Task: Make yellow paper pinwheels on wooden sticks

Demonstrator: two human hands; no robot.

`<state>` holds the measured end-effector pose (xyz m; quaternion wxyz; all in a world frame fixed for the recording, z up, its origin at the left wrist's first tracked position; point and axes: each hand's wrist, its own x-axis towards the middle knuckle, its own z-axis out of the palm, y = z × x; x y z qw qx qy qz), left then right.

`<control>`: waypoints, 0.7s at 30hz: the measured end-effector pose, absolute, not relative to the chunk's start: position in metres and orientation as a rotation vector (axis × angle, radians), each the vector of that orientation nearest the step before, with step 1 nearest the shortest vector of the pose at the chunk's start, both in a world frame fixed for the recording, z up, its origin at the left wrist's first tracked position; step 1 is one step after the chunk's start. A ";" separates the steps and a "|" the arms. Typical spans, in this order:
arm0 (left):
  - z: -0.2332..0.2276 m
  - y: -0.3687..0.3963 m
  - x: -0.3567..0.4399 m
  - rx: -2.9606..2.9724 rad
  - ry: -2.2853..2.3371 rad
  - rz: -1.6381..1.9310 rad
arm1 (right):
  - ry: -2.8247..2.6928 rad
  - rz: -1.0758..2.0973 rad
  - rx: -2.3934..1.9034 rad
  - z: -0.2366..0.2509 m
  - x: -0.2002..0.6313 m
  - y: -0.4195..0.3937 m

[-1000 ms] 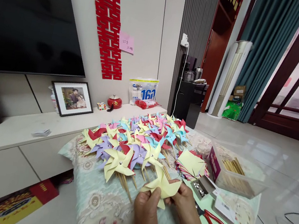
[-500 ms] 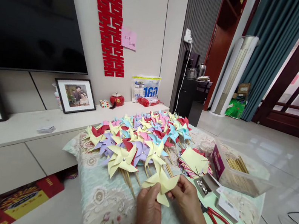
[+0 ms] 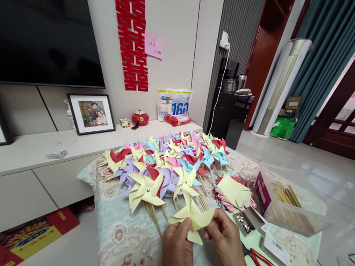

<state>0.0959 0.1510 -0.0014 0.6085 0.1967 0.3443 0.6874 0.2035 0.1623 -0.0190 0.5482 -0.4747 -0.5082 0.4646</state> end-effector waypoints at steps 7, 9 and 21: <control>-0.014 0.155 0.089 0.567 1.003 1.635 | -1.115 0.885 -0.942 -0.013 0.217 0.162; -0.012 0.155 0.088 0.553 1.058 1.658 | -1.134 0.825 -0.890 -0.008 0.219 0.159; -0.007 0.155 0.092 0.657 1.031 1.603 | -1.624 0.679 -1.018 0.011 0.201 0.146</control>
